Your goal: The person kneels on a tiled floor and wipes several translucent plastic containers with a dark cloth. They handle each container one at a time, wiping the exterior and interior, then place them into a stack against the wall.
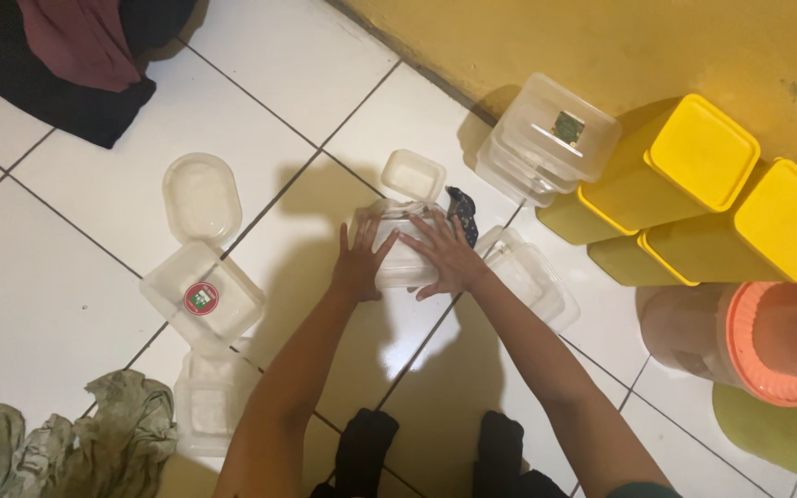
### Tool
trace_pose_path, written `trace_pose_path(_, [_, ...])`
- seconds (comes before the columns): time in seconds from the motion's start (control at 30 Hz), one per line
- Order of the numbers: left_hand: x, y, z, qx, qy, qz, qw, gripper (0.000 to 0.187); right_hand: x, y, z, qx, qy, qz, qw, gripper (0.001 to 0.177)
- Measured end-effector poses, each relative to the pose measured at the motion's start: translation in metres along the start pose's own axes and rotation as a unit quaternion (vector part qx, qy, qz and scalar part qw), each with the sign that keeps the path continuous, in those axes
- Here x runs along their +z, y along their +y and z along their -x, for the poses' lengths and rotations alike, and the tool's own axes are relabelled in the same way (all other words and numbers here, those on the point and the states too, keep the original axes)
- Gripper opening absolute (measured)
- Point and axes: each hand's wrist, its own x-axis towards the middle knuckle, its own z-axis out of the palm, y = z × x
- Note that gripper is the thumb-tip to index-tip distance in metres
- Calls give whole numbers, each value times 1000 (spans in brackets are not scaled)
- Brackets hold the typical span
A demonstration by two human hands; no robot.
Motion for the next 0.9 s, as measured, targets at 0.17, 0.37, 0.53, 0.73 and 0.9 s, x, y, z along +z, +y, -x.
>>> trace_pose_path(0.17, [18,-2,-5,-3,58,-22,998,134,1,0,-4,-7,21,2,1000,130])
trace_pose_path(0.37, [-1,0,-4,-10,-26,-13,1000,144,2,-1,-7,-8,20,20,1000,130])
trace_pose_path(0.53, [-17,-5,0,3,-41,45,998,154,5,6,-7,3,-20,20,1000,138])
trace_pose_path(0.73, [-5,-14,3,-7,86,115,990,150,27,25,-6,59,108,-84,989,104])
trace_pose_path(0.9, [6,0,-5,-14,235,41,971,144,28,28,-27,183,204,-30,961,70])
